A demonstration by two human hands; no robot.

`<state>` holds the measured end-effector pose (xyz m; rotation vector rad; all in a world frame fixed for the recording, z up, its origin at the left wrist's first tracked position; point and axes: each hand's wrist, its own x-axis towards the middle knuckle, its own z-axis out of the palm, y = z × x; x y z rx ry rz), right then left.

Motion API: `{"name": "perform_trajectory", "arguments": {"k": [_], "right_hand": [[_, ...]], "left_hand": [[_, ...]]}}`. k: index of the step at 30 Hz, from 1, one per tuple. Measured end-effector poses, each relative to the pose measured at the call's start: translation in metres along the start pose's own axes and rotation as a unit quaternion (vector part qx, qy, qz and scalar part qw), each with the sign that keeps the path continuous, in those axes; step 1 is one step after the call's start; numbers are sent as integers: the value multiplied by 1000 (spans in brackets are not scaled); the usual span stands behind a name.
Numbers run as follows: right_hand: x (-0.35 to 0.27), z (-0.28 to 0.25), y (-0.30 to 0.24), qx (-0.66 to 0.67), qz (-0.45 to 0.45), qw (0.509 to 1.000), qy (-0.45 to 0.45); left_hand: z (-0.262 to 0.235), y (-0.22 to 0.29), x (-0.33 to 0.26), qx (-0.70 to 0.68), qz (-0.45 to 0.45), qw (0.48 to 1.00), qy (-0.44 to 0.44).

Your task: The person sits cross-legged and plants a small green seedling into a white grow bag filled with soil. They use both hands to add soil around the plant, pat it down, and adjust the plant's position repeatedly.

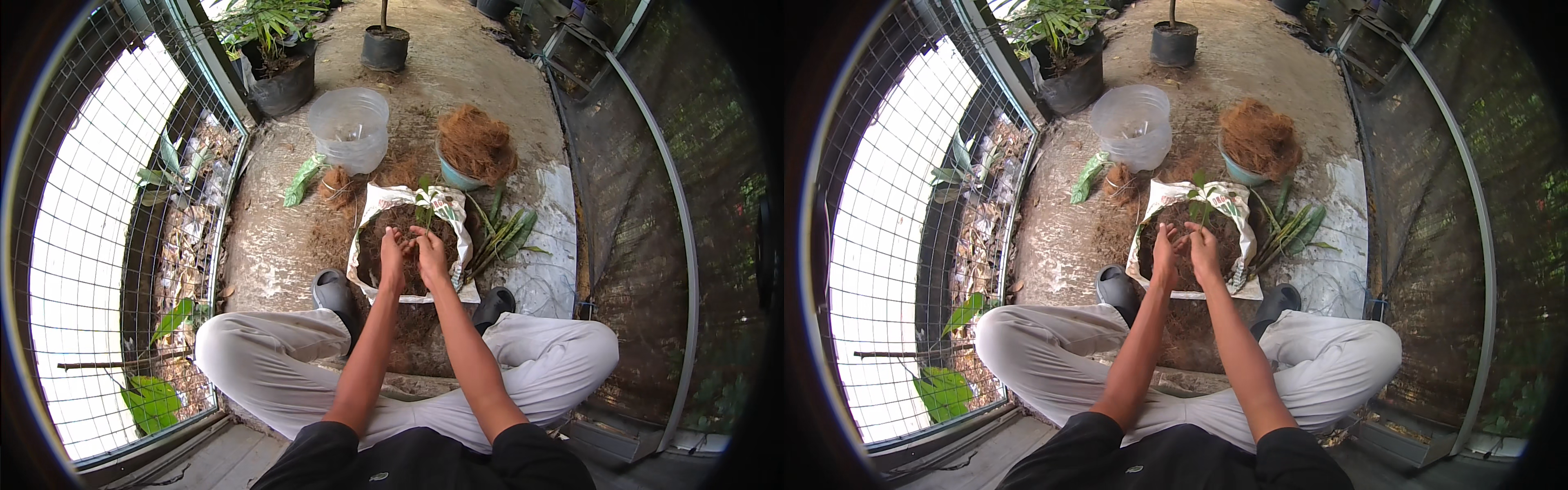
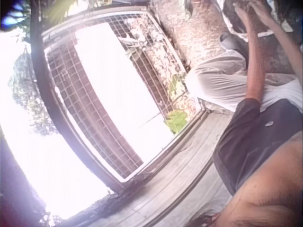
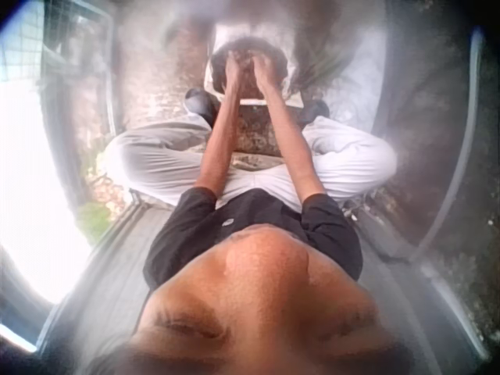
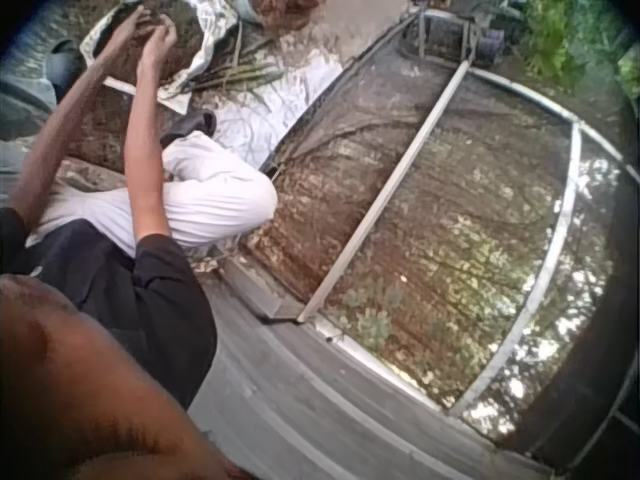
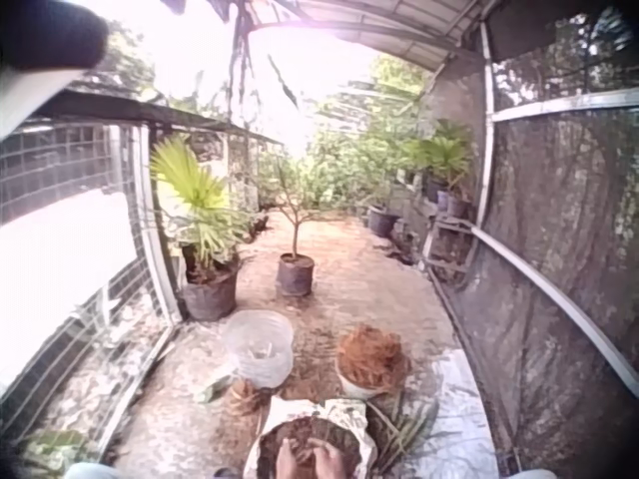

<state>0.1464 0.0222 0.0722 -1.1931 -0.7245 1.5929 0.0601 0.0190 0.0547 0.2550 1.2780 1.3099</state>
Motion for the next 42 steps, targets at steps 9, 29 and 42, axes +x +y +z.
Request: {"name": "perform_trajectory", "arguments": {"k": [9, 29, 42], "right_hand": [[-8, 17, 53, -283, -168, 944, -13], [-35, 32, 7, -469, -194, 838, 202], [28, -84, -3, -114, -41, 959, 258]], "left_hand": [[-12, -11, 14, -146, -77, 985, -49], [-10, -18, -3, 104, -16, 994, 15], [-29, 21, 2, -294, -89, 949, 67]]}}
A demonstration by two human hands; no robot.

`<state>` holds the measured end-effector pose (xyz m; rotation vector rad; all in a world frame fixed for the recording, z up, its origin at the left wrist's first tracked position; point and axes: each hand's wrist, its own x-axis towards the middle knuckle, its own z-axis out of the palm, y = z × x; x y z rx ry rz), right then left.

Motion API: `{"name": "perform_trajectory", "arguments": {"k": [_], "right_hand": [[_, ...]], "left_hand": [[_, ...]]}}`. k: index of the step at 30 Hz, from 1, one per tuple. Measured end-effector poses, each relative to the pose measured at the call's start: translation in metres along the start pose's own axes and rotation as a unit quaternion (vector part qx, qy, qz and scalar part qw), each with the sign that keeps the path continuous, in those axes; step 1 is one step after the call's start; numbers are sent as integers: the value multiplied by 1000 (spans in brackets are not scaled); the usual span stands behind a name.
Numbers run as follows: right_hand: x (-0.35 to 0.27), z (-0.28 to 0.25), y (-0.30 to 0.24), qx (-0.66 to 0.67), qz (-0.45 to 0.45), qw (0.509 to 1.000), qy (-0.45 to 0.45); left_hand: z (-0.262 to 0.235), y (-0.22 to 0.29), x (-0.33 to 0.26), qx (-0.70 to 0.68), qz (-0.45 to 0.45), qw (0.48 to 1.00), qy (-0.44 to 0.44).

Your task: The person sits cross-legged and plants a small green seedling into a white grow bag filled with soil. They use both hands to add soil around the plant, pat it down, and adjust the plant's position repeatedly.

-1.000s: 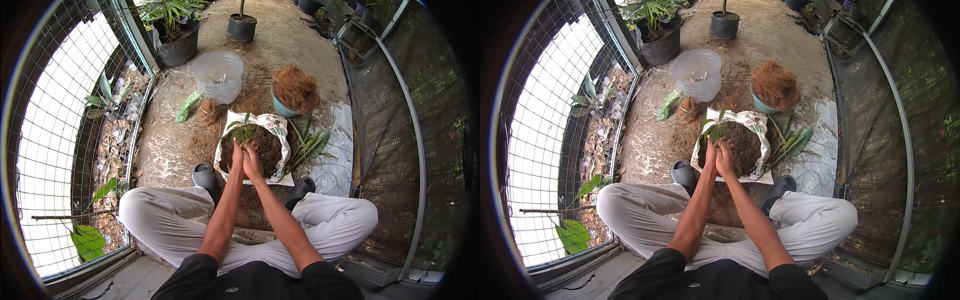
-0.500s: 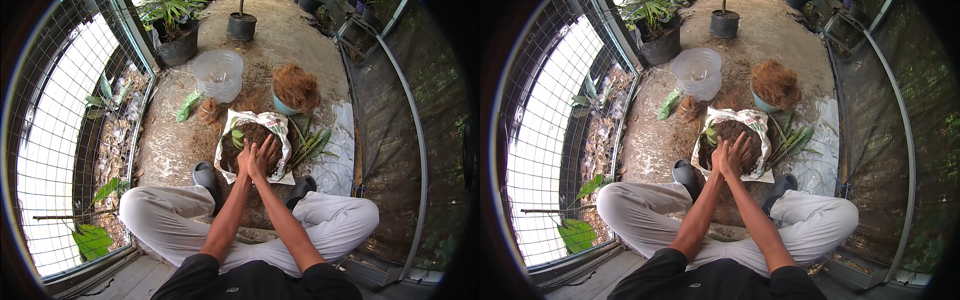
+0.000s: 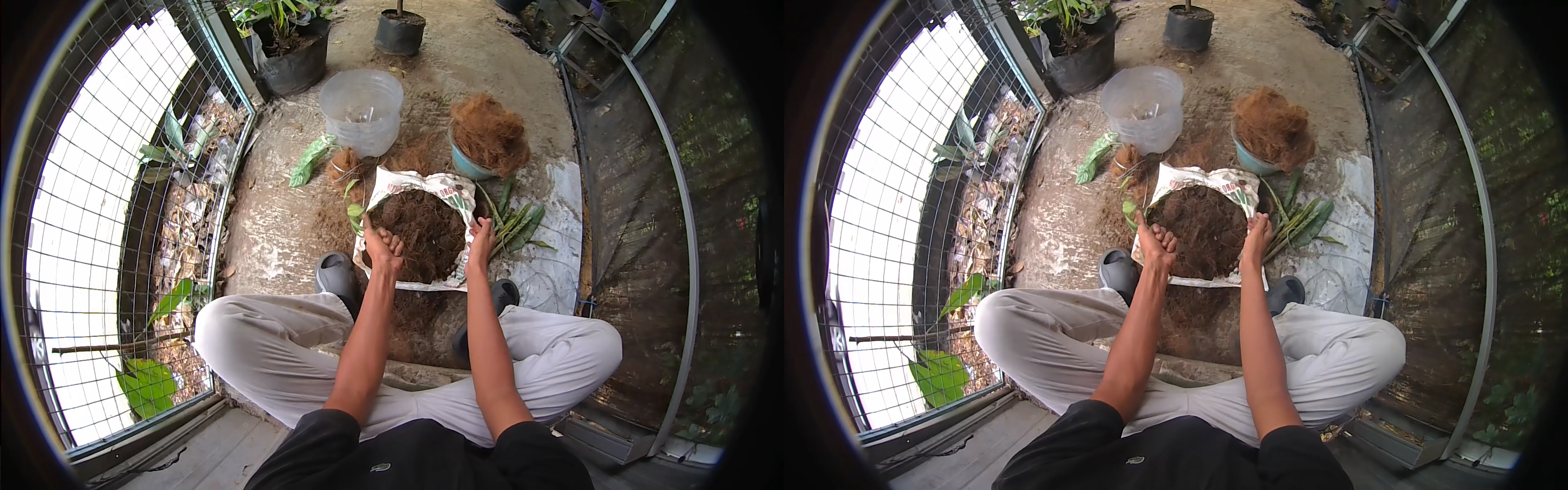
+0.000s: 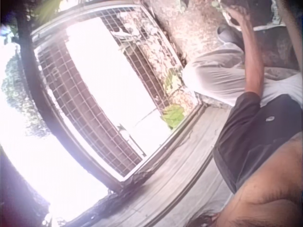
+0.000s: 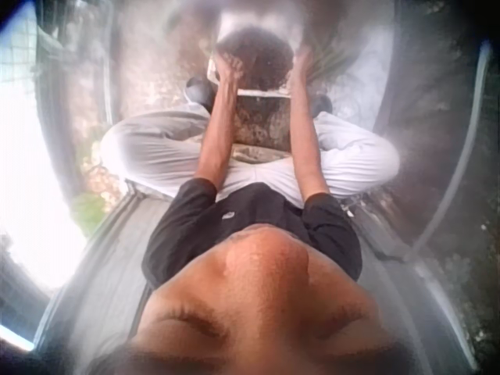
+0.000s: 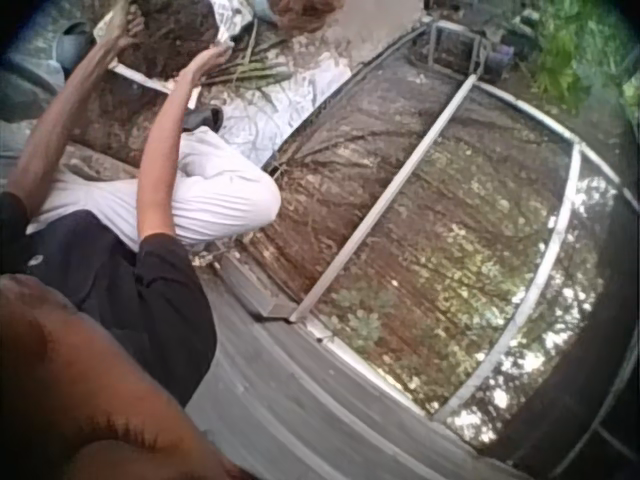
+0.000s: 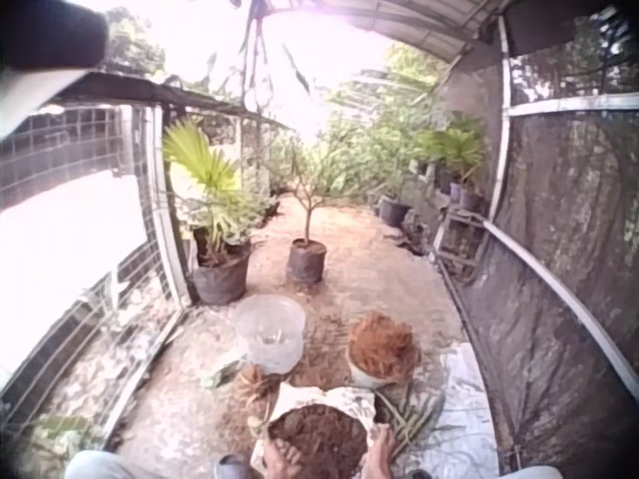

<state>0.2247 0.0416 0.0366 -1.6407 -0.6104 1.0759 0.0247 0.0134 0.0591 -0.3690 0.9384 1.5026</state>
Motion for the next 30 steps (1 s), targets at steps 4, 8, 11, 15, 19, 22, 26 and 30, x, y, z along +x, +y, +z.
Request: {"name": "perform_trajectory", "arguments": {"k": [4, 8, 11, 15, 19, 22, 26, 30], "right_hand": [[8, -13, 34, -90, 77, 992, -41], [1, -14, 78, -222, 77, 966, -108], [-27, -7, 99, -282, 45, 947, -145], [-56, 5, 107, -446, -20, 889, -105], [-48, -4, 117, -416, 20, 905, -91], [-33, -12, 117, -351, 59, 928, -108], [-15, -16, 100, -236, 205, 944, -106], [-13, -18, 84, -243, 210, 934, -157]], "left_hand": [[6, 6, -7, -13, -24, 997, -79], [8, 12, -8, 58, -44, 995, -72], [4, 13, -6, 54, -46, 997, -28], [-8, 14, 1, 3, -7, 999, -48], [-2, 15, -2, 10, -64, 988, -141], [7, 13, -9, 63, -65, 980, -175], [9, 9, -10, 82, -61, 983, -153], [3, 10, -6, 73, -52, 984, -156]]}}
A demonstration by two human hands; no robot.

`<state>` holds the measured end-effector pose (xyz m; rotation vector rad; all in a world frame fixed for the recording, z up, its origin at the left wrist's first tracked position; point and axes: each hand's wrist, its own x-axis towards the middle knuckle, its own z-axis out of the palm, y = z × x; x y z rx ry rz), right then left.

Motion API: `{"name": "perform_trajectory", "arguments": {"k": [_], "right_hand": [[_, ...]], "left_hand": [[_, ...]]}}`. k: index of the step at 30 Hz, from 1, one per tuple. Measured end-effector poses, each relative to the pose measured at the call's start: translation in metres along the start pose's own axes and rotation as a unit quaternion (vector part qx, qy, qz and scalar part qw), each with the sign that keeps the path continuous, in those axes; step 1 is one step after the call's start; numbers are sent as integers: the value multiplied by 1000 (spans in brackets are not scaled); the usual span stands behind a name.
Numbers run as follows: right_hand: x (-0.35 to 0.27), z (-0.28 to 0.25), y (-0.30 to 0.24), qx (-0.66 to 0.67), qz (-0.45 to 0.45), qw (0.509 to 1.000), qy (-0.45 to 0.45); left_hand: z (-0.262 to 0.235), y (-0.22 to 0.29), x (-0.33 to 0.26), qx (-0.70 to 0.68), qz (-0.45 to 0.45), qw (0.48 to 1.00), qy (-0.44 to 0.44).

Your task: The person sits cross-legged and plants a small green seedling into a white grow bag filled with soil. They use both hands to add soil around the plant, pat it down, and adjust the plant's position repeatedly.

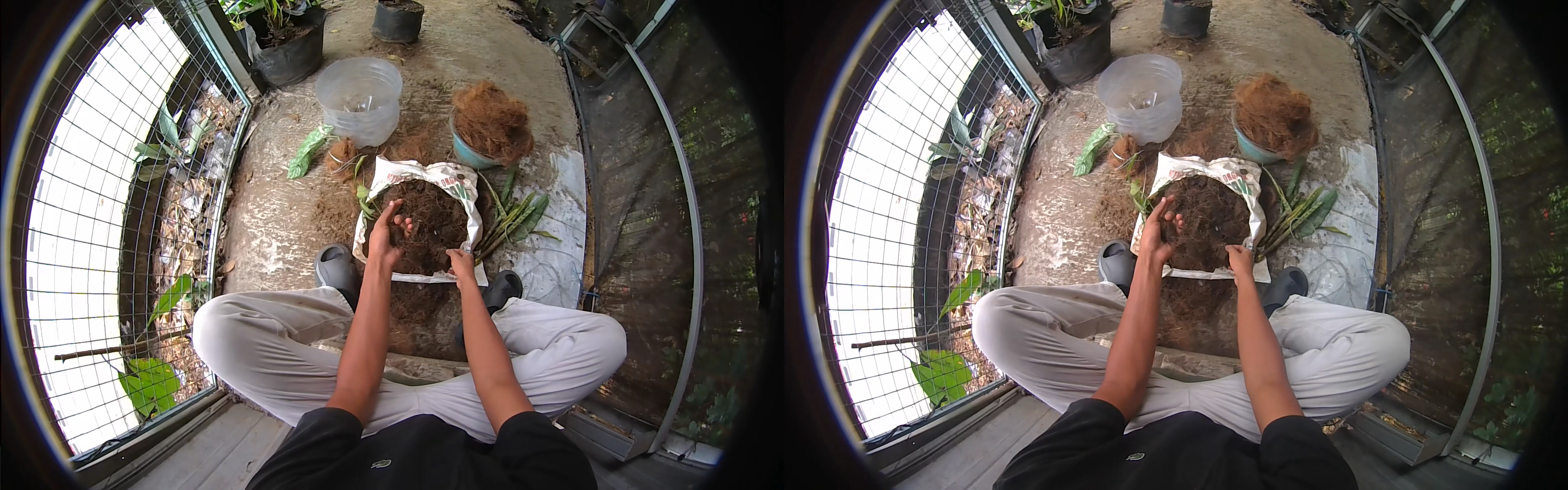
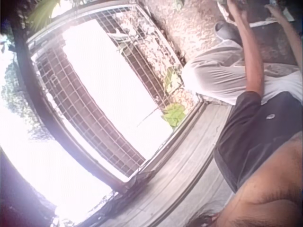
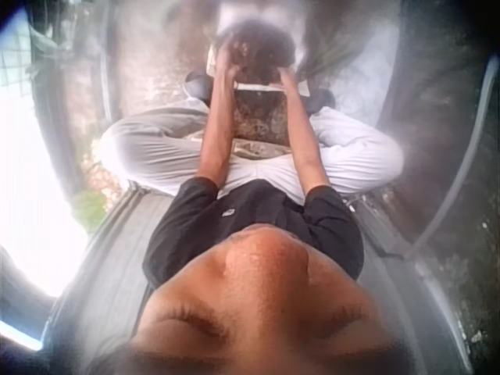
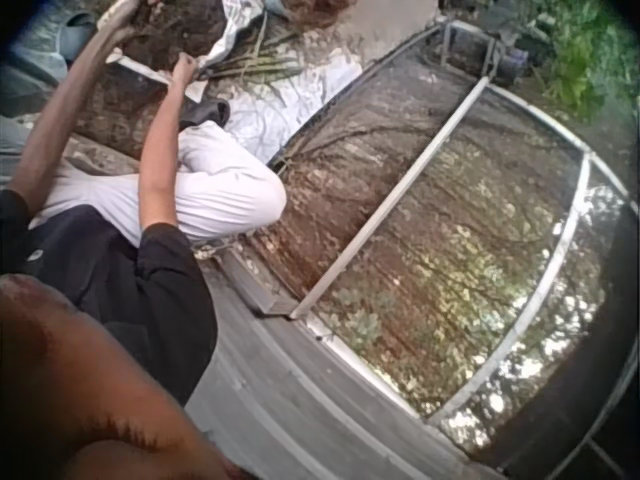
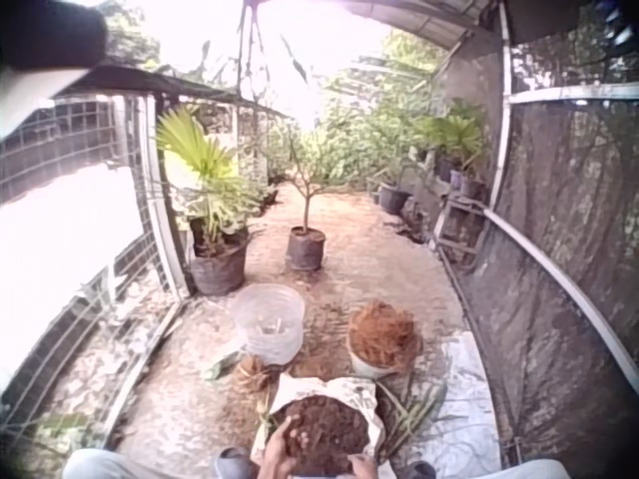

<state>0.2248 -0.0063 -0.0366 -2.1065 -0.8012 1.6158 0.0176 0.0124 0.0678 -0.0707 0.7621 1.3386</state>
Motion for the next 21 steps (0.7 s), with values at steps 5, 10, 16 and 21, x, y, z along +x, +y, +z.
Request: {"name": "perform_trajectory", "arguments": {"k": [5, 10, 16, 21], "right_hand": [[17, -1, 21, 93, 1, 994, 54], [3, -4, 6, 279, -9, 956, -86], [-10, -3, -30, 329, -81, 939, -62], [-16, -4, -53, 314, -159, 934, -58]], "left_hand": [[6, -5, 1, 16, -11, 1000, -1], [-3, -6, 4, 8, -13, 1000, -5], [-7, -14, 10, -14, -13, 1000, 1], [-13, -21, 17, -11, -14, 1000, -8]]}}
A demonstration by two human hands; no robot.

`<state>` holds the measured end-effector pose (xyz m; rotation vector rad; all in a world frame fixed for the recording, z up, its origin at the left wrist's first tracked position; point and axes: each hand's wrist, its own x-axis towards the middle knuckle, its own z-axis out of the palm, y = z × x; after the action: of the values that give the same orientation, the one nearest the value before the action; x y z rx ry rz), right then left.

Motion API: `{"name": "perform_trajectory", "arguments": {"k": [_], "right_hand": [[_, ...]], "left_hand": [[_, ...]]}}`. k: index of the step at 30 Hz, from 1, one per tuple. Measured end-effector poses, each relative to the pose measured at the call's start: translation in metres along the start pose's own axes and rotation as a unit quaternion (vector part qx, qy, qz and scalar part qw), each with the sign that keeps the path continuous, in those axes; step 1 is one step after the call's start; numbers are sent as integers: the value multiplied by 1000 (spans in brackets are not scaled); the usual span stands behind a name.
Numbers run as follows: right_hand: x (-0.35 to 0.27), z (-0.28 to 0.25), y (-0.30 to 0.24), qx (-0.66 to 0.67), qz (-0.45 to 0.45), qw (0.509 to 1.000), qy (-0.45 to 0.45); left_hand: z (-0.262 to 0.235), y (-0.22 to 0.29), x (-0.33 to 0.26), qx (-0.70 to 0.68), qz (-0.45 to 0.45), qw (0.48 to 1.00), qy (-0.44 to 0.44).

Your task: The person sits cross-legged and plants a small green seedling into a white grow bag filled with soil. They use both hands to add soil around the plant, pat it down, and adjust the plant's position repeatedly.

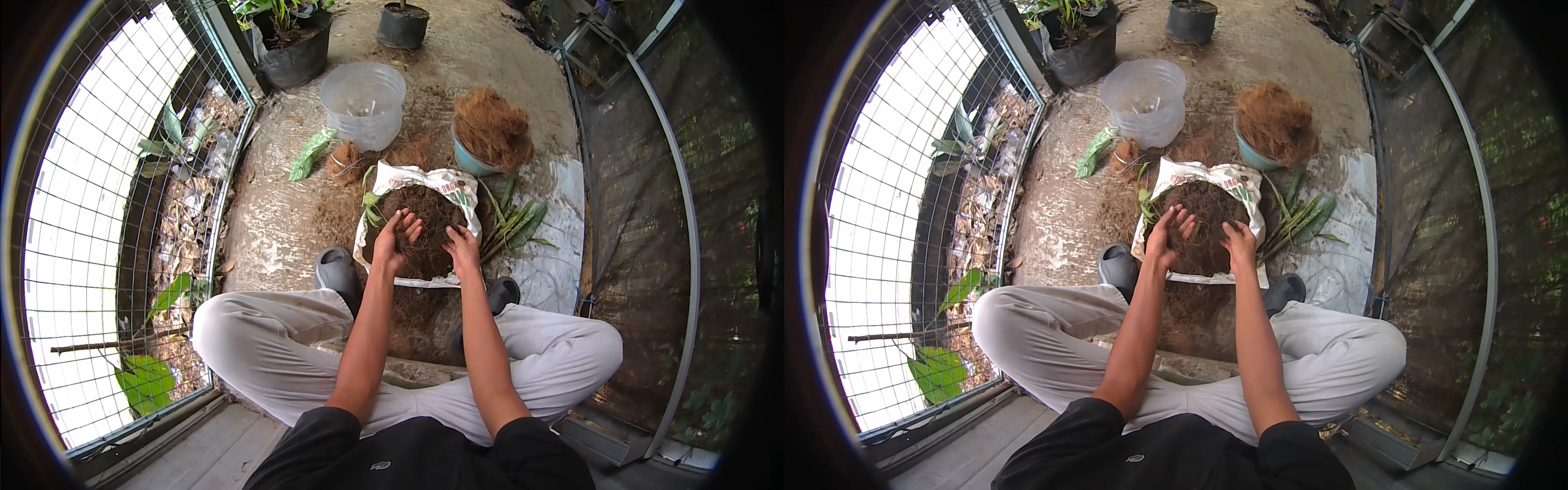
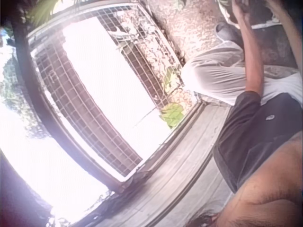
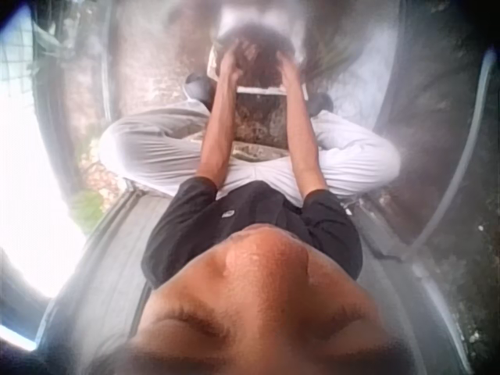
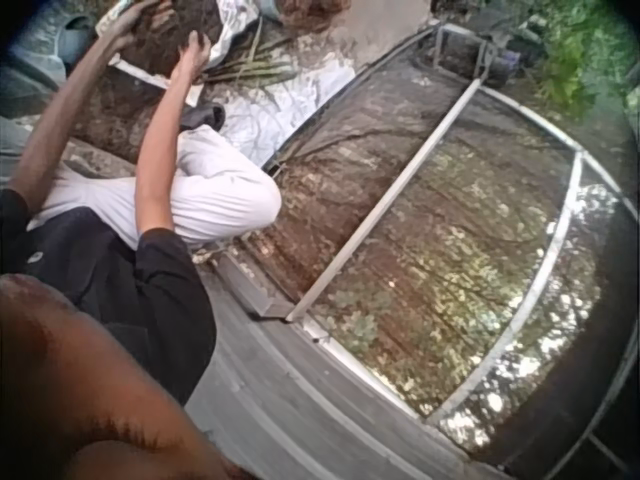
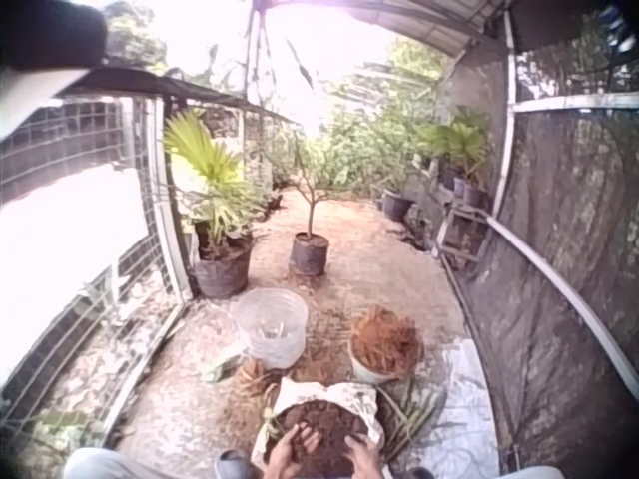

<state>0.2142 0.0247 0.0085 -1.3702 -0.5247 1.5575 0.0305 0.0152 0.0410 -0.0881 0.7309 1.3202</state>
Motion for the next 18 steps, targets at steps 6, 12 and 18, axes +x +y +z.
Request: {"name": "perform_trajectory", "arguments": {"k": [6, 12, 18], "right_hand": [[-16, 30, -28, 7, -53, 999, 7], [-32, 58, -33, -97, -155, 983, -32], [-46, 83, -17, -194, -265, 938, -110]], "left_hand": [[-9, -6, 7, 5, 31, 999, 36], [-5, -12, 8, 40, 60, 996, 52], [4, -9, 3, 79, 77, 994, 20]]}}
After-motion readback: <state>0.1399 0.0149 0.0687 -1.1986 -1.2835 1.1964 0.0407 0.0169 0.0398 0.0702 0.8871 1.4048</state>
